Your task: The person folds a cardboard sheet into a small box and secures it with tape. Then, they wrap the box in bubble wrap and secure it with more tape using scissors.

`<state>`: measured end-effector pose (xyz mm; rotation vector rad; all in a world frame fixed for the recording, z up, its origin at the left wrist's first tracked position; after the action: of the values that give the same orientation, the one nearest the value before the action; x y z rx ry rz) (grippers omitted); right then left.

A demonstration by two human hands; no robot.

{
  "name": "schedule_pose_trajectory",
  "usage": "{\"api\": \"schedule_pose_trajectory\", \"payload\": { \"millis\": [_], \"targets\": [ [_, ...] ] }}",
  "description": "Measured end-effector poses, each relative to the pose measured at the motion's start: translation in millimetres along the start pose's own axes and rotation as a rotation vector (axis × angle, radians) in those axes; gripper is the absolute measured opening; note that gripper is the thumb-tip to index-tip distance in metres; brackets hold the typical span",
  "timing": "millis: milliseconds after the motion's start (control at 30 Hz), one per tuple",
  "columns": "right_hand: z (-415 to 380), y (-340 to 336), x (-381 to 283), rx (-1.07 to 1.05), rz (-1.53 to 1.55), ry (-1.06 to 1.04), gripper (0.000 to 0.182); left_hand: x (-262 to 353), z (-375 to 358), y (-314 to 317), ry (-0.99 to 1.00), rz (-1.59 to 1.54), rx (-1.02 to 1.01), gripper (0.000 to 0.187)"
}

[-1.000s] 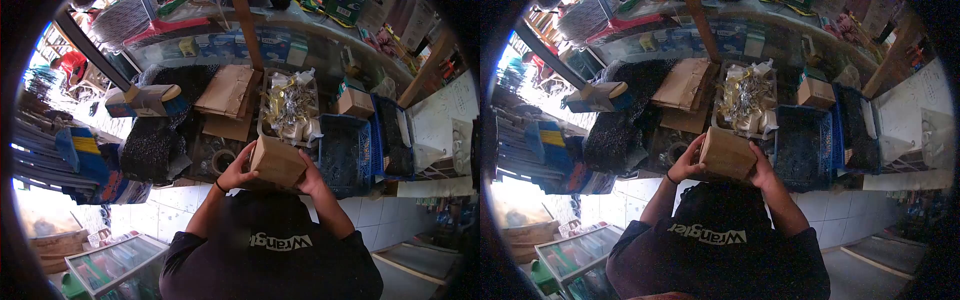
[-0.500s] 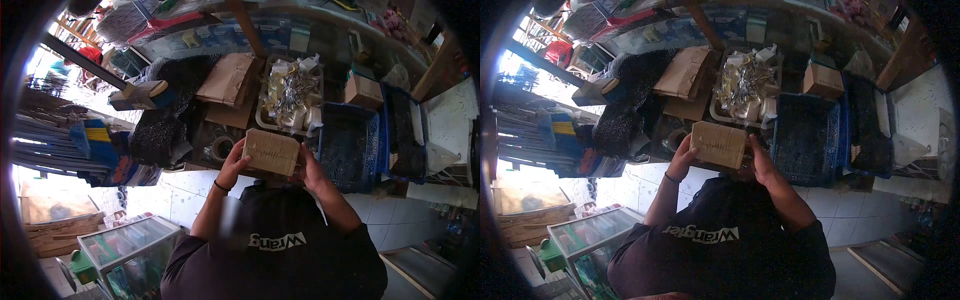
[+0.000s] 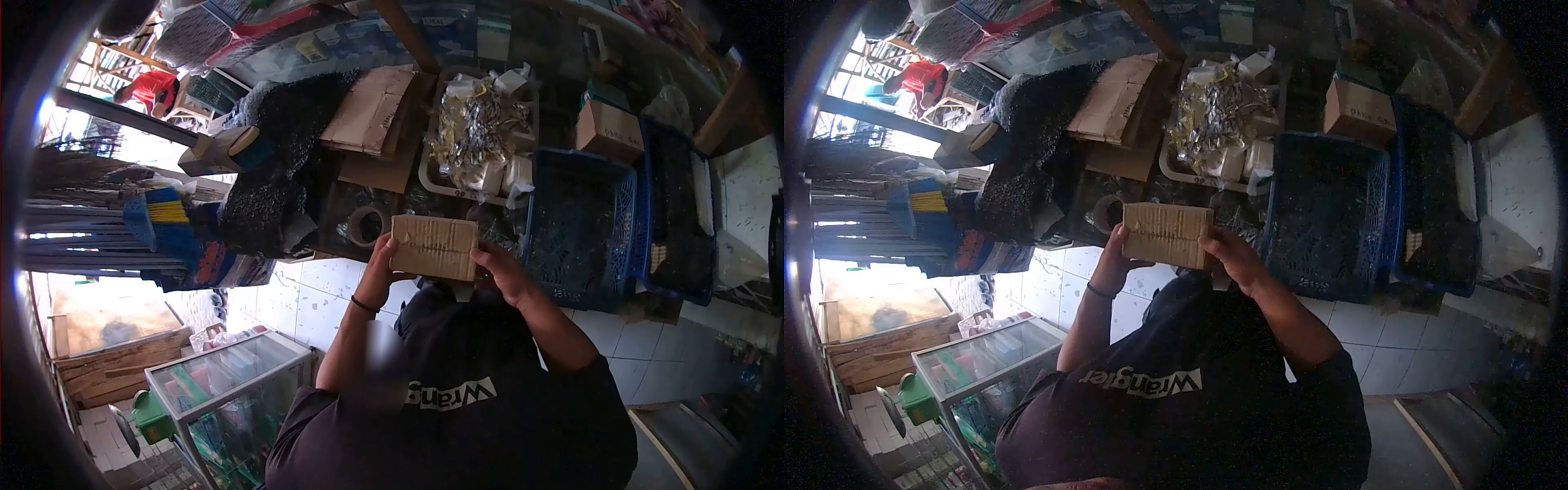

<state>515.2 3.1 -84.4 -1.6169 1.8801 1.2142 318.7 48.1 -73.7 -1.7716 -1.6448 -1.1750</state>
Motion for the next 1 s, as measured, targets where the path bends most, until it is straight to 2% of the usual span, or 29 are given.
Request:
{"api": "schedule_pose_trajectory", "payload": {
  "millis": [133,233,333,433,567,733,833,1000],
  "targets": [
    [5.6,0.9,14.6,-0.012,0.032,-0.039,0.060,0.4,-2.0,1.3,0.025,0.077,-0.004,0.058],
    [4.5,10.8,9.1,-0.008,0.062,-0.150,0.055,-4.0,1.5,-2.5,0.035,0.093,0.005,0.058],
    [-1.1,19.8,6.9,-0.019,-0.109,-0.100,0.059,-10.9,10.9,-7.1,0.019,0.072,-0.002,0.059],
    [-14.8,32.4,-9.7,0.004,-0.083,-0.180,0.065,-8.0,18.1,-7.7,-0.003,0.019,-0.028,0.061],
    [-22.8,36.4,-7.6,0.043,-0.032,-0.142,0.069,3.9,20.2,-1.6,-0.081,-0.056,-0.081,0.057],
    [-20.9,36.1,7.3,0.115,0.076,-0.053,0.070,1.3,30.9,-7.2,-0.219,-0.097,-0.135,0.064],
    [-20.1,39.4,8.9,0.163,0.070,-0.049,0.068,10.6,26.5,3.0,-0.204,-0.146,-0.197,0.065],
    [-21.8,41.8,6.6,0.235,0.035,-0.044,0.065,-11.9,36.9,-1.6,-0.296,-0.218,-0.292,0.066]
  ]
}}
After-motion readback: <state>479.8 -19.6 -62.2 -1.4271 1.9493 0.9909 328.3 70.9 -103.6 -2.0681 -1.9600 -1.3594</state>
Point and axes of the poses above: each hand's wrist, its own z-axis towards the middle knuckle, its own y-axis out of the palm, x = y × z, the point moved 9 cm from there along z, towards the middle knuckle
